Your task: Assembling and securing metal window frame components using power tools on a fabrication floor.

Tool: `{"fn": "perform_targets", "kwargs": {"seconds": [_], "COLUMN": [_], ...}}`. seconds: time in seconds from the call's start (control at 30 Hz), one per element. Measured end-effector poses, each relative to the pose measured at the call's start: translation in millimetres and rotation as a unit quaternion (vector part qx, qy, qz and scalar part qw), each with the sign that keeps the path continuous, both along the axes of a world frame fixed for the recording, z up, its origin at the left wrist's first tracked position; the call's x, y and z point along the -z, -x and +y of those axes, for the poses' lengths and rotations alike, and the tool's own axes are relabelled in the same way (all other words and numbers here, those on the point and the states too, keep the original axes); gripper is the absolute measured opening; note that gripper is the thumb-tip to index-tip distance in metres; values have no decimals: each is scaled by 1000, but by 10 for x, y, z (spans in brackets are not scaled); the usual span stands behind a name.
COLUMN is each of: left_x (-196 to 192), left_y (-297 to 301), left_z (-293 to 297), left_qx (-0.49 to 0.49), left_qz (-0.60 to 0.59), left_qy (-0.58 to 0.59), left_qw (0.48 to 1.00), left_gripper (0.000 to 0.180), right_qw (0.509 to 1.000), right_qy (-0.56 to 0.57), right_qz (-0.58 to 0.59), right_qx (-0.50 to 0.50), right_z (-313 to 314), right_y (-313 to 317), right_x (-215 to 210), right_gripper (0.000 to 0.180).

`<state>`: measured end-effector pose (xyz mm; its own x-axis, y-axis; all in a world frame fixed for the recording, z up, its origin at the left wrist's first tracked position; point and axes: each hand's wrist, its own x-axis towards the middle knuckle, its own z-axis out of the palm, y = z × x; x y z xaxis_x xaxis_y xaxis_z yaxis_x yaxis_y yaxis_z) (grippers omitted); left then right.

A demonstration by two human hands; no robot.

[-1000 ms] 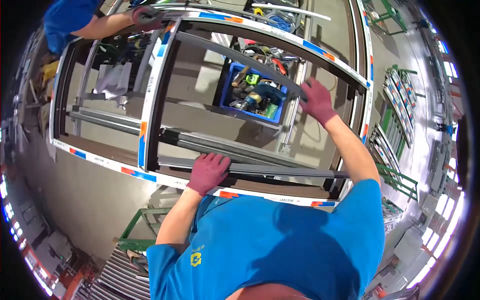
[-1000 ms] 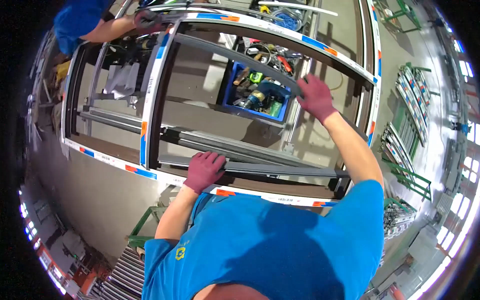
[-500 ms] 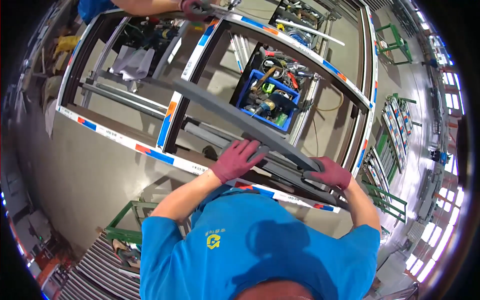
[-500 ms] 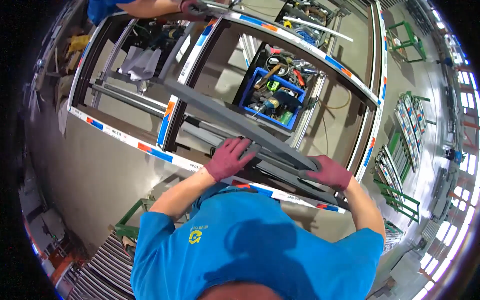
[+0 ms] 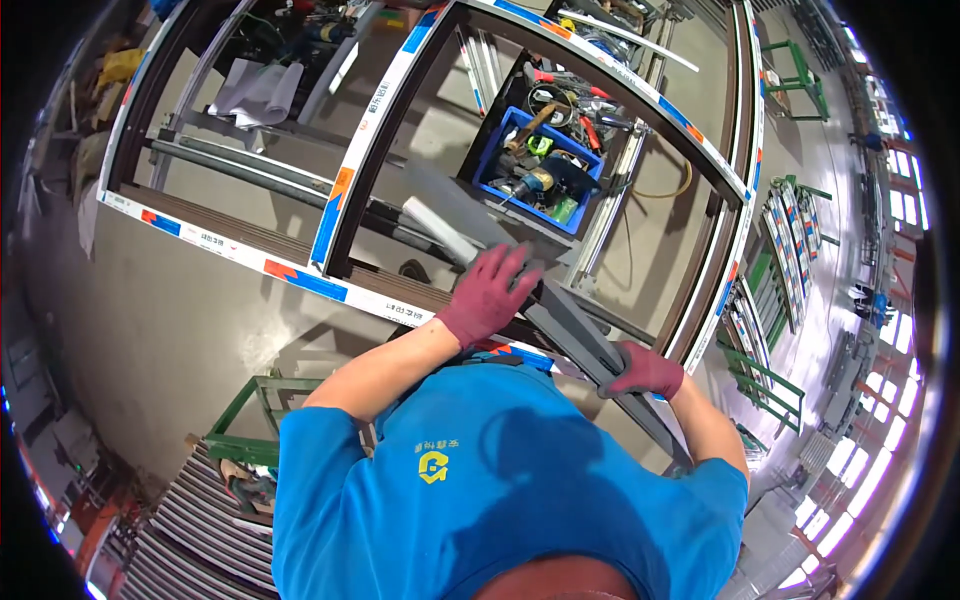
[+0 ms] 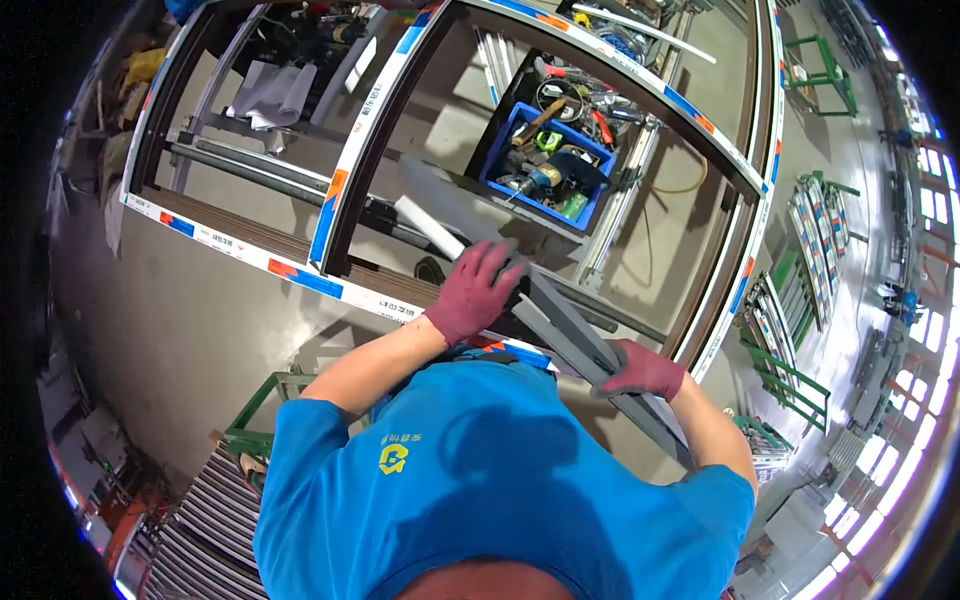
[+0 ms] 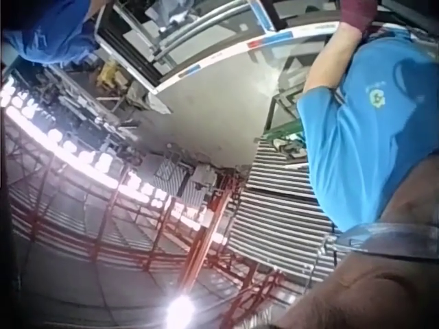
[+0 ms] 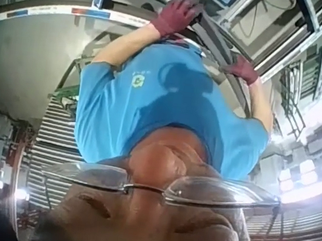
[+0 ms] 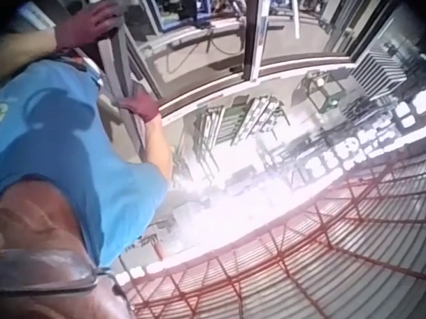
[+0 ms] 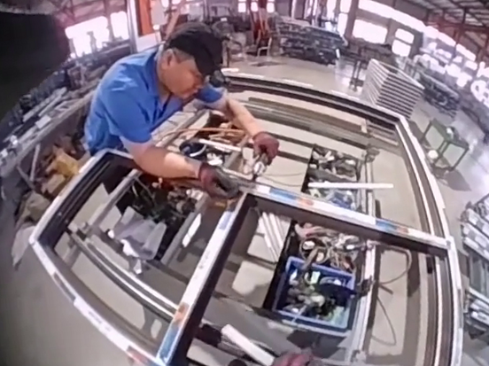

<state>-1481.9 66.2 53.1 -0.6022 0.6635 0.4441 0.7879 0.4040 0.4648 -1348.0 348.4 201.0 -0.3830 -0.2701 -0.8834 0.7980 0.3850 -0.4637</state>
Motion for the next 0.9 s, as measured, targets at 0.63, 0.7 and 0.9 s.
{"fn": "perform_targets", "kwargs": {"seconds": [0.63, 0.7, 0.9], "left_x": [-194, -238, -182], "left_y": [808, 690, 537], "left_z": [-607, -963, -1194], "left_qx": [-18, -35, -149], "left_qz": [-138, -126, -187], "left_qy": [170, 176, 150], "left_qw": [976, 976, 959], "left_gripper": [70, 64, 47], "right_qw": [968, 932, 895], "right_qy": [-112, -134, -192], "right_qz": [220, 319, 385], "right_qx": [-36, -112, -118], "right_z": [-183, -257, -1106], "right_y": [1403, 2040, 3913], "right_x": [1377, 1971, 3478], "right_gripper": [66, 69, 64]}}
